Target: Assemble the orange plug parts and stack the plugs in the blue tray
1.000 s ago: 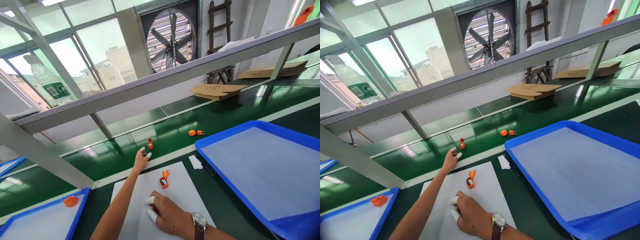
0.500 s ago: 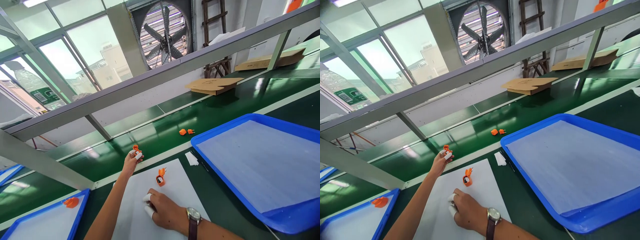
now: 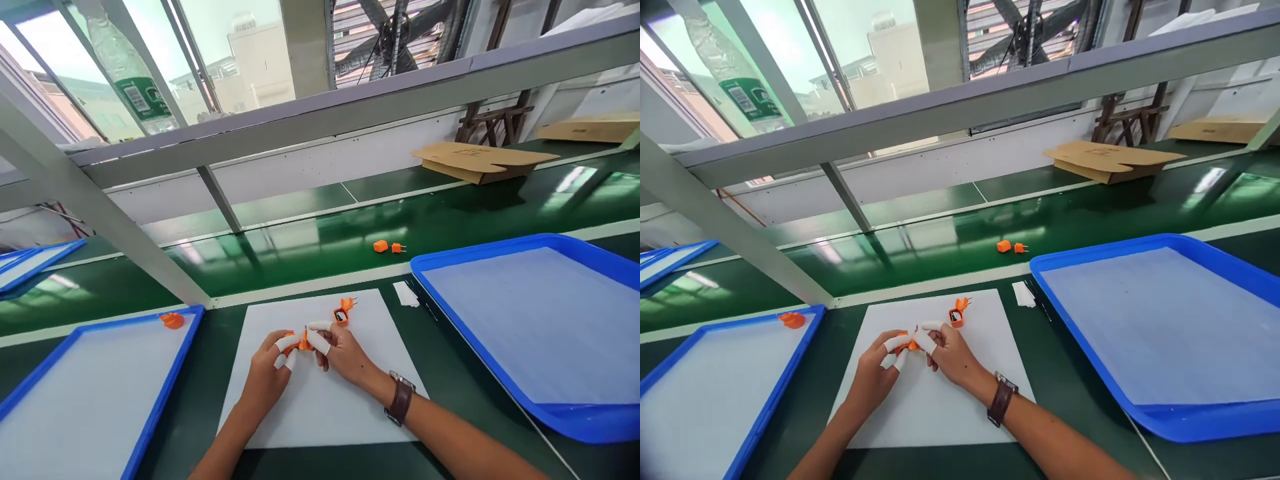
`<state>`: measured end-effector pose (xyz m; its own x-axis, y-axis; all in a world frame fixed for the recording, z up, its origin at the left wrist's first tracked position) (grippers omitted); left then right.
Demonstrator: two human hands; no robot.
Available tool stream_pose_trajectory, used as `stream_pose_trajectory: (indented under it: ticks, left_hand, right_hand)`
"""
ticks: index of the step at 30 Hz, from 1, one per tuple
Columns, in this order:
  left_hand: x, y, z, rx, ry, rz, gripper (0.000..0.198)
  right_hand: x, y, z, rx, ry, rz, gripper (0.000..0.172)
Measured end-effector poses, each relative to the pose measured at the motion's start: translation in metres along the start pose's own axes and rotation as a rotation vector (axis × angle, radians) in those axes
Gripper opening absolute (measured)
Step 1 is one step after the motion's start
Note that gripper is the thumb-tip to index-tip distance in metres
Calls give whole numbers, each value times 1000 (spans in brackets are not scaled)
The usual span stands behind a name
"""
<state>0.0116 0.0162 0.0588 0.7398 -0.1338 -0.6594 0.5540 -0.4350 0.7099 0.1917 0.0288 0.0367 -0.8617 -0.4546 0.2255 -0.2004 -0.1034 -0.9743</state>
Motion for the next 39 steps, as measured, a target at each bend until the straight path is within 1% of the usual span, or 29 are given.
stream_pose_trajectory:
  ticks: [2, 4, 6, 8, 10, 12, 14, 19, 21, 24, 26, 29, 31, 35, 39]
  left_hand:
    - [2, 3, 5, 72, 35, -71, 29]
    - [3, 2, 7, 69, 51, -66, 29]
    - [4, -2, 8, 0, 43, 0, 28]
    - [7, -7, 8, -78, 8, 121, 29]
    - [10, -12, 8, -126, -25, 245, 33]
    - [12, -15, 8, -148, -18, 296, 33]
    - [13, -14, 8, -159, 2, 278, 30]
    - [14, -5, 8, -145, 72, 241, 20]
    - [15, -3, 9, -131, 39, 254, 23]
    - [18, -3, 10, -86, -89, 274, 42]
    - [19, -3, 12, -24, -109, 208, 48]
    - [18, -1, 15, 104, -28, -10, 45]
    - [19, 2, 16, 166, 5, -139, 46]
    - [22, 9, 16, 226, 24, -278, 42]
    - [21, 12, 14, 231, 35, -308, 36]
  right_hand:
    - [5, 3, 1, 11, -15, 84, 38]
    - [7, 2, 4, -26, -15, 186, 30]
    - [8, 1, 6, -70, -8, 299, 26]
    - [7, -1, 9, -100, 0, 397, 27]
    - [5, -2, 11, -129, 18, 461, 26]
    - [5, -3, 12, -151, 47, 475, 23]
    - [7, -3, 12, -148, 58, 449, 21]
    - [11, -1, 12, -119, 78, 422, 14]
    - [8, 0, 11, -118, 93, 448, 12]
    - [3, 0, 12, -125, 130, 500, 14]
    - [1, -4, 14, -149, 148, 569, 15]
    - [4, -10, 16, -201, 110, 674, 16]
    - [6, -11, 16, -217, 74, 697, 15]
    - [8, -9, 16, -198, 34, 695, 15]
    - [9, -8, 16, -186, -4, 668, 14]
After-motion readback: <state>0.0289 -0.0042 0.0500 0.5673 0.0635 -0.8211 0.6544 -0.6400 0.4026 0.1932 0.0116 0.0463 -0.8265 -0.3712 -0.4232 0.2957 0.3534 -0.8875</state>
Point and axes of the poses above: each hand's wrist, its own z-axis away from the middle knuckle, its own x-axis out of the palm, y = z × x, the point moved 4 cm from there along -z, towards the middle knuckle, and after that the axes turned 10 degrees about -y, right-handed, at the moved point
